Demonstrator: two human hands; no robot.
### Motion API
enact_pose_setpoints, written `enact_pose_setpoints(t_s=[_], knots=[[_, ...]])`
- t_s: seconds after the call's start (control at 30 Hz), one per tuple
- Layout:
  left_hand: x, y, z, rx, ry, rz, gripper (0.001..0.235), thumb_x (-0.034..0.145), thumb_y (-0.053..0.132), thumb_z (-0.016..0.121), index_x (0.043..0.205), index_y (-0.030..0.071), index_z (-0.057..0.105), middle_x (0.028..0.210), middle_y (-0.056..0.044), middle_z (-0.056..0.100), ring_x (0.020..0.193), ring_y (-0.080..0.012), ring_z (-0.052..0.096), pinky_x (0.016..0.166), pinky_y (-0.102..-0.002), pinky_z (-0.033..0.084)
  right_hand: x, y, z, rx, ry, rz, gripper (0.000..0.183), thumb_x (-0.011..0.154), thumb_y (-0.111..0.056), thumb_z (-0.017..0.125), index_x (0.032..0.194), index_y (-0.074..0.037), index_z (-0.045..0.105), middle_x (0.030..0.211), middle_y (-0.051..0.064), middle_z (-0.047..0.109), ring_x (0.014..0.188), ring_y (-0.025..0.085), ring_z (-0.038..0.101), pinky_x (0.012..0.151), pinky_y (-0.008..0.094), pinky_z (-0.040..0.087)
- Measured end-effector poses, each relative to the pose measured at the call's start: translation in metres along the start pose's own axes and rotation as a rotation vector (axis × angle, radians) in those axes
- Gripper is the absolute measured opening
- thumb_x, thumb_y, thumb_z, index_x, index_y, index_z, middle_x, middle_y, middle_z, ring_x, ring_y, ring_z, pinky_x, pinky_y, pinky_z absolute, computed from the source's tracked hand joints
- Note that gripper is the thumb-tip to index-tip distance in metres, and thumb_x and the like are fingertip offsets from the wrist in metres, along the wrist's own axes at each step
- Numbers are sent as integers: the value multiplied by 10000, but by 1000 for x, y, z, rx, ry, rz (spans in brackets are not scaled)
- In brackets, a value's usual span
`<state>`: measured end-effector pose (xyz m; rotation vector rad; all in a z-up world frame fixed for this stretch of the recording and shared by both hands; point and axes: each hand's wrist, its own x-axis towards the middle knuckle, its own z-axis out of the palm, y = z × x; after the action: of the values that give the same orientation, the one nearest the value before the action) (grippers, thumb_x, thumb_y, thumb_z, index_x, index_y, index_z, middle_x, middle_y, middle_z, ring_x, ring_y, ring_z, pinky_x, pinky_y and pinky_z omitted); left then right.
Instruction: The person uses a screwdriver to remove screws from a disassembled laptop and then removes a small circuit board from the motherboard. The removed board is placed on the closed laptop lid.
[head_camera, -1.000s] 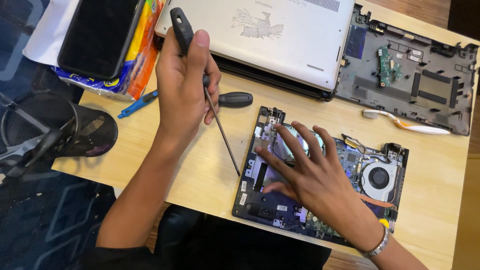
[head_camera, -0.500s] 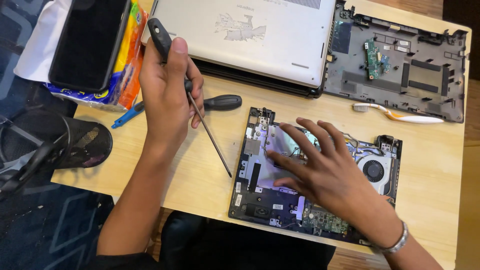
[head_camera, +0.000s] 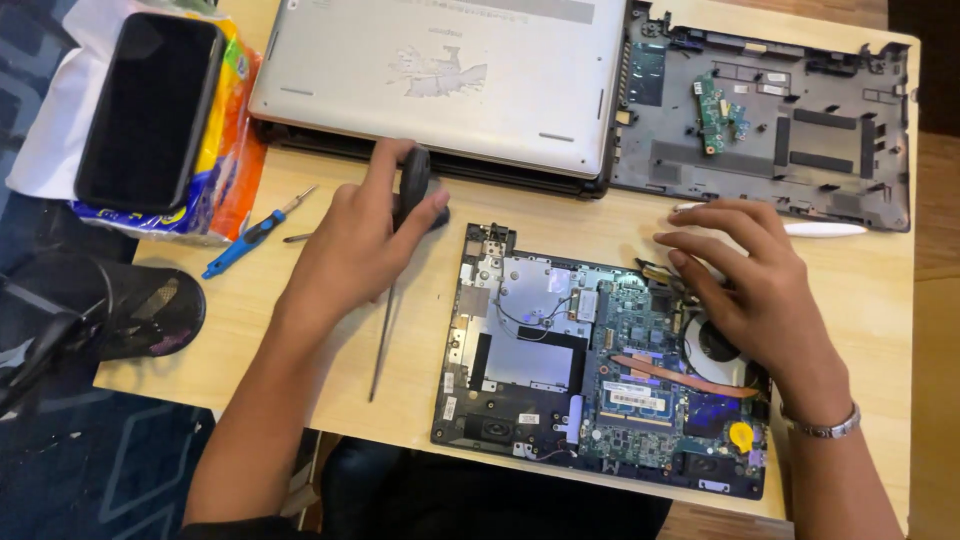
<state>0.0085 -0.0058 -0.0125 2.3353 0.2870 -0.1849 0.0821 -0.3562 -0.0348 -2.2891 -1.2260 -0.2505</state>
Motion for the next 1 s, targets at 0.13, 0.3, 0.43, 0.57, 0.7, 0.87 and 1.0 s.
enact_pose_setpoints(t_s=[0.13, 0.3, 0.43, 0.57, 0.7, 0.87, 1.0], knots=[[1, -1, 8, 215, -45, 16, 536, 1043, 415, 464, 1546, 310, 313, 725, -261, 639, 687, -513, 626, 585, -528, 442, -1, -2, -1, 33, 16, -10, 216, 1018, -58, 646, 1221, -1, 697, 1210, 182, 683, 1156, 370, 586, 1007, 477, 495], [5, -21, 17, 513, 46, 285, 385, 1029, 376, 556, 1353, 184, 473, 686, -181, 669, 593, -468, 632, 532, -567, 475, -3, -7, -4, 62, 9, -33, 287, 975, -18, 685, 1262, -27, 676, 1237, 156, 671, 1201, 368, 572, 1029, 481, 503], [5, -23, 22, 510, 66, 390, 377, 1011, 334, 570, 1328, 139, 513, 1007, -110, 753, 722, -450, 671, 545, -577, 494, -3, -9, -4, 93, 17, -47, 278, 982, -10, 666, 1258, -39, 662, 1226, 155, 662, 1176, 370, 571, 1025, 488, 499], [4, -27, 29, 654, 133, 469, 280, 1002, 392, 622, 1152, 157, 594, 1116, -63, 643, 691, -396, 664, 463, -528, 507, -3, -9, -1, 104, 13, -64, 257, 987, -31, 641, 1243, -45, 669, 1212, 135, 659, 1168, 360, 570, 1030, 488, 501], [1, -21, 32, 676, 138, 472, 168, 1018, 298, 627, 1104, 168, 567, 995, -95, 487, 552, -338, 596, 369, -474, 478, -3, -11, 0, 108, -16, -68, 283, 979, -49, 633, 1260, -66, 657, 1216, 115, 652, 1162, 348, 563, 1022, 479, 496], [-1, -12, 26, 491, 182, 659, 121, 990, 170, 640, 1108, 149, 655, 1002, -77, 499, 695, -270, 585, 359, -431, 438, -4, -10, 3, 94, 6, -93, 291, 965, -57, 651, 1255, -64, 661, 1194, 114, 662, 1141, 335, 580, 1002, 468, 513], [4, -17, 29, 424, 152, 805, 149, 981, 117, 669, 1125, 132, 702, 1005, -64, 566, 732, -249, 585, 408, -371, 449, -6, -10, 7, 112, -51, -91, 323, 963, -79, 630, 1285, -98, 648, 1231, 100, 657, 1155, 329, 575, 991, 466, 510]])
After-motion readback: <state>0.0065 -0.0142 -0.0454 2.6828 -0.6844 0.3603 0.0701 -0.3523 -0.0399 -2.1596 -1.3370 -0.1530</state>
